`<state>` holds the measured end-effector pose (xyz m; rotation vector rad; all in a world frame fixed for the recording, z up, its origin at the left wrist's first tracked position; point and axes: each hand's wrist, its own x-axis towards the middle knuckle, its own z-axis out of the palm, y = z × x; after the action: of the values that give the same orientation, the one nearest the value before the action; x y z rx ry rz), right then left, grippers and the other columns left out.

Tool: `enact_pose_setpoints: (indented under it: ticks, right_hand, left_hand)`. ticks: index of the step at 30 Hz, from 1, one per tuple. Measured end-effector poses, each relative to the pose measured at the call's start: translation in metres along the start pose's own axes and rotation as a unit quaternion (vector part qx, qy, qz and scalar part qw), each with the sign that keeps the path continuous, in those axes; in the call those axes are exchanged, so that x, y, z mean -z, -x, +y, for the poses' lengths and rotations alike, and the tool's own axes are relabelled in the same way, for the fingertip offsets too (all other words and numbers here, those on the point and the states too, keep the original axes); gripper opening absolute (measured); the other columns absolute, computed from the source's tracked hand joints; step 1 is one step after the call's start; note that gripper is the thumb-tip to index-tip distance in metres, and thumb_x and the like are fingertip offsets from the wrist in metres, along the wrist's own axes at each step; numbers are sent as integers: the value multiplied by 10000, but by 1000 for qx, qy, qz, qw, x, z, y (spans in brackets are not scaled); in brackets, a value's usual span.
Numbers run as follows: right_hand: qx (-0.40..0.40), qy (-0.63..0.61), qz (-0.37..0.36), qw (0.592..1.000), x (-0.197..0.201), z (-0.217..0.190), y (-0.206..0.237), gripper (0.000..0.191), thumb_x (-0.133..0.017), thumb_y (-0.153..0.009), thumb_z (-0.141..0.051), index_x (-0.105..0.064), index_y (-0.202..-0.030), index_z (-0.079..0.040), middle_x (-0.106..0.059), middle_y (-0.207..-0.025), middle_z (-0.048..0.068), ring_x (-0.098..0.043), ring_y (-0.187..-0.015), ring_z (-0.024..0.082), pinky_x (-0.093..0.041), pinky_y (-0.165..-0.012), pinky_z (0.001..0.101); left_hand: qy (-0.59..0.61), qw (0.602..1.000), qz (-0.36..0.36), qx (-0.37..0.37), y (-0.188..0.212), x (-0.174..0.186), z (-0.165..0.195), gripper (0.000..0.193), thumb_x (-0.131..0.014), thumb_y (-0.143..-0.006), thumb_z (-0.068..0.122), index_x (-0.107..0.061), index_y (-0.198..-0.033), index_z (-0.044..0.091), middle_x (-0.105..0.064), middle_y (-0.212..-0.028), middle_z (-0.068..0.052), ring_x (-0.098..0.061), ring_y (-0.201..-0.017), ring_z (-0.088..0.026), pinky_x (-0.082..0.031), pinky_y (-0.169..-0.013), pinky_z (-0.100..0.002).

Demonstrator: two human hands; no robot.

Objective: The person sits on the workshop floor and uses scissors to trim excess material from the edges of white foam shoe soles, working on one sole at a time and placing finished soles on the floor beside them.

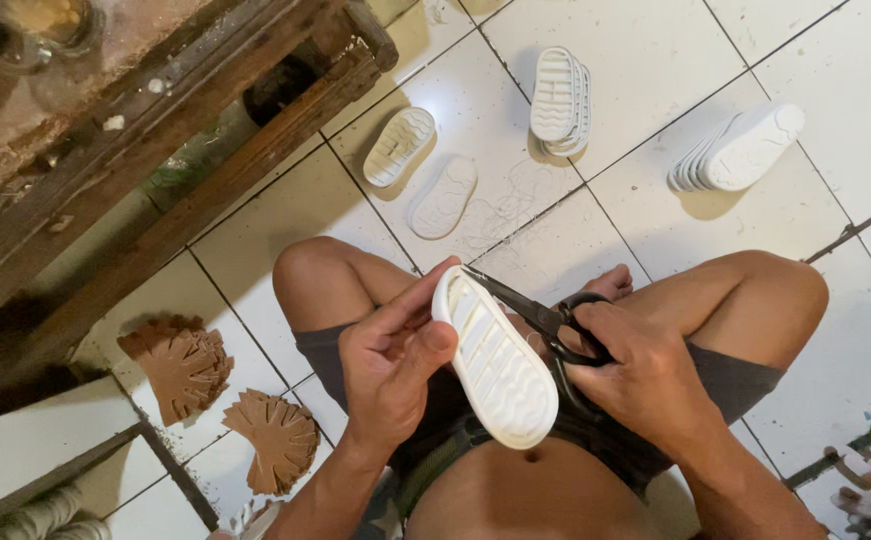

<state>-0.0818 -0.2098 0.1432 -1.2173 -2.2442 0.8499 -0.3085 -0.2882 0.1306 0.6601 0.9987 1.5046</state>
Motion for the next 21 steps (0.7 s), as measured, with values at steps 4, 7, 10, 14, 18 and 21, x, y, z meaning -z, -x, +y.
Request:
enact_pose_setpoints:
  ticks: [4,7,10,14,18,21]
  right_hand:
    - [61,13,7,998,9,1,-4,265,-801,-691,-35,-637,-894,13,-638,-747,133,-640,-640,308,-503,-574,367]
    - [66,38,-7,997,14,3,-6,238,-813,-705,-46,-630,-850,-4,-627,-720,130,-634,-618,303,-490,-559,383]
    - [70,34,-20,997,17,5,-8,214,-805,-712,-43,-635,-839,-11,-623,-699,122,-623,-596,289,-480,-548,383]
    - [45,38,-48,997,21,8,-9,204,-821,-698,-56,-641,-791,-25,-606,-641,113,-605,-539,278,-473,-519,387]
    - [49,-38,-57,996,14,12,-7,211,-842,-743,-115,-709,-872,-13,-647,-661,76,-620,-581,221,-502,-606,345]
    - [-64,-264,-78,959,-1,15,-1,187,-840,-834,-138,-734,-898,2,-697,-668,27,-632,-591,139,-533,-656,296]
  left_hand:
    - [39,999,-24,21,0,4,3,633,-708,-1022,273,-526,-1450,-157,-724,-1232,-240,-708,-1110,-233,-554,-1003,-329]
    - [84,993,-38,69,0,6,6,595,-677,-1028,289,-551,-1409,-151,-727,-1202,-246,-722,-1055,-247,-570,-959,-344]
    - [100,987,-65,107,-1,7,12,530,-644,-1070,306,-619,-1293,-174,-733,-1150,-256,-728,-1006,-255,-583,-914,-350]
    - [127,972,-83,178,-6,9,18,526,-594,-1070,354,-671,-1117,-164,-739,-1001,-257,-769,-825,-297,-654,-771,-394]
    - [110,952,-84,272,-11,12,15,562,-550,-1071,380,-685,-1163,-158,-727,-881,-281,-739,-689,-280,-614,-630,-352]
    - [83,943,-69,315,-9,7,-2,589,-539,-1090,403,-641,-1165,-173,-711,-848,-260,-709,-630,-256,-580,-539,-336]
